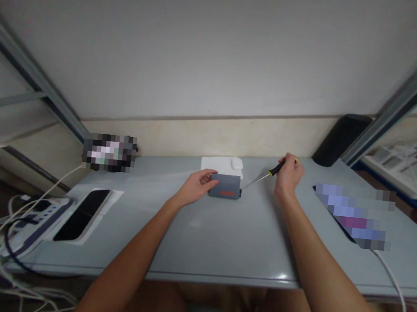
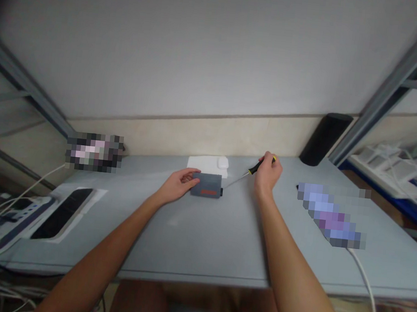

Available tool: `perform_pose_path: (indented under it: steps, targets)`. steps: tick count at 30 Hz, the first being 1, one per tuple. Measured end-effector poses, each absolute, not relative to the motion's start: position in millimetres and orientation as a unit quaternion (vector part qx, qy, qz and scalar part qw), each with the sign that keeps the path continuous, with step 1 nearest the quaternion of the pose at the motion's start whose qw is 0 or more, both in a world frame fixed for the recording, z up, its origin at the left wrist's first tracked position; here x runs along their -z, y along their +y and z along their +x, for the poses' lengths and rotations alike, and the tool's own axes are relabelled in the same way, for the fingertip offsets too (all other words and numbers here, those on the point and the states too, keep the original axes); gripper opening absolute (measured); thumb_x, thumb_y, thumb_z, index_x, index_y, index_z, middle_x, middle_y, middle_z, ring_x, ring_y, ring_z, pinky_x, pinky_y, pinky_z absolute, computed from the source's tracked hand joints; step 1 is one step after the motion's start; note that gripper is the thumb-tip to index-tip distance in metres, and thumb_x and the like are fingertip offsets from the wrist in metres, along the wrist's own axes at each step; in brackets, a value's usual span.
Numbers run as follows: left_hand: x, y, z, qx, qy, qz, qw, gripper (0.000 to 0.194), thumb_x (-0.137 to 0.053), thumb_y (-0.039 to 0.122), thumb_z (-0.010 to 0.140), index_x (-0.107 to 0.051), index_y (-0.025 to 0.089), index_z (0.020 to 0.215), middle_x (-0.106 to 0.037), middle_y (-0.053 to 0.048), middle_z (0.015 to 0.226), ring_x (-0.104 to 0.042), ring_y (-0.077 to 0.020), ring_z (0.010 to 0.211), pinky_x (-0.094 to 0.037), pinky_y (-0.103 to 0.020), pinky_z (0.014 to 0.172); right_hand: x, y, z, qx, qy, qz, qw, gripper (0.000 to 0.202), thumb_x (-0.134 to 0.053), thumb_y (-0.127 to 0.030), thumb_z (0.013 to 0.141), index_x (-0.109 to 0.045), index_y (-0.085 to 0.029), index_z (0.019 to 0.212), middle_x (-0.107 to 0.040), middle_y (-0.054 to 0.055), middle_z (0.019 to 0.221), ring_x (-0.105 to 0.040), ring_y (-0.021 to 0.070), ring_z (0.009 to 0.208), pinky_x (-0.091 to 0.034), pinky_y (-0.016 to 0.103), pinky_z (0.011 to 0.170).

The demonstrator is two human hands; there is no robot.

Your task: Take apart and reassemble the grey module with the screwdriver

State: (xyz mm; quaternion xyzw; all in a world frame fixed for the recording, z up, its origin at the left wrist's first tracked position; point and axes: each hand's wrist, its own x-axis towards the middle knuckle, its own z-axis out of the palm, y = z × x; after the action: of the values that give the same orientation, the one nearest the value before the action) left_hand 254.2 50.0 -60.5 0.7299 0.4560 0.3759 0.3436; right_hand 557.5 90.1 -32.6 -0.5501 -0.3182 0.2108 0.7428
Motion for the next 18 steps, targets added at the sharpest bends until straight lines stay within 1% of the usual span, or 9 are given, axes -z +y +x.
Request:
perform_pose_path:
  steps: [1,3,5,7,9,11,13,18]
  targets:
    - [62,50,255,-0.371,0.464,0.745,0.304,0.042,-0.071,0.047,0.098,-0.074,0.017,0.127,-0.073,-0.004,0.09,-0.066,-0.018,0.076,-0.055,-0.031,0.073,31,87,555,-0.181,-0.351,-0.534,0.748,0.035,-0.058,-0.04,0.097,-0.054,-0.023,0.066,-0.044,-0.005,0.061,-0.042,0.0137,0.061,-0.033,0.029,0.057]
    - [64,49,257,-0.359,0.463,0.775,0.237,0.036,-0.065,0.044,0.103,-0.075,0.017,0.124,-0.074,-0.007,0.099,-0.067,-0.0197,0.083,-0.056,-0.034,0.08,28,77,547,-0.134,-0.423,-0.503,0.741,0.038,-0.058,-0.04,0.098,-0.052,-0.023,0.064,-0.042,-0.005,0.06,-0.041,0.0138,0.06,-0.032,0.03,0.059]
    - [64,48,259,-0.347,0.443,0.802,0.2,0.031,-0.058,0.039,0.108,-0.075,0.017,0.123,-0.075,-0.01,0.109,-0.069,-0.0222,0.096,-0.057,-0.037,0.09,26,67,537,-0.101,-0.487,-0.482,0.722,0.037,-0.057,-0.039,0.098,-0.051,-0.023,0.064,-0.043,-0.005,0.059,-0.042,0.0135,0.058,-0.032,0.03,0.059]
    - [63,47,260,-0.336,0.427,0.82,0.183,0.029,-0.053,0.033,0.11,-0.074,0.018,0.123,-0.074,-0.012,0.114,-0.069,-0.0236,0.105,-0.056,-0.039,0.097,27,57,526,-0.078,-0.549,-0.463,0.691,0.035,-0.058,-0.037,0.096,-0.05,-0.024,0.065,-0.043,-0.005,0.057,-0.041,0.0129,0.055,-0.031,0.031,0.058]
    - [62,46,261,-0.329,0.423,0.826,0.176,0.029,-0.05,0.03,0.111,-0.073,0.018,0.122,-0.074,-0.012,0.115,-0.069,-0.0238,0.106,-0.056,-0.039,0.098,29,50,517,-0.053,-0.592,-0.452,0.665,0.035,-0.059,-0.036,0.095,-0.048,-0.024,0.064,-0.04,-0.006,0.055,-0.04,0.0125,0.052,-0.031,0.031,0.058]
    - [61,46,261,-0.327,0.428,0.824,0.175,0.028,-0.05,0.029,0.111,-0.073,0.019,0.123,-0.073,-0.011,0.115,-0.07,-0.0231,0.104,-0.057,-0.038,0.095,31,45,510,-0.029,-0.617,-0.444,0.649,0.036,-0.059,-0.036,0.094,-0.044,-0.025,0.063,-0.037,-0.006,0.053,-0.036,0.0122,0.05,-0.029,0.031,0.056]
    - [61,45,260,-0.327,0.431,0.823,0.175,0.028,-0.05,0.028,0.11,-0.073,0.019,0.123,-0.074,-0.011,0.115,-0.07,-0.0224,0.101,-0.057,-0.038,0.094,33,42,506,-0.01,-0.633,-0.436,0.64,0.036,-0.058,-0.036,0.094,-0.042,-0.025,0.063,-0.036,-0.006,0.053,-0.034,0.0121,0.049,-0.028,0.031,0.055]
    - [62,45,260,-0.327,0.433,0.822,0.171,0.026,-0.051,0.025,0.108,-0.073,0.02,0.122,-0.075,-0.011,0.115,-0.071,-0.0228,0.102,-0.057,-0.038,0.094,37,37,492,-0.002,-0.642,-0.424,0.639,0.033,-0.057,-0.034,0.097,-0.046,-0.025,0.067,-0.041,-0.006,0.053,-0.038,0.0122,0.048,-0.029,0.03,0.054]
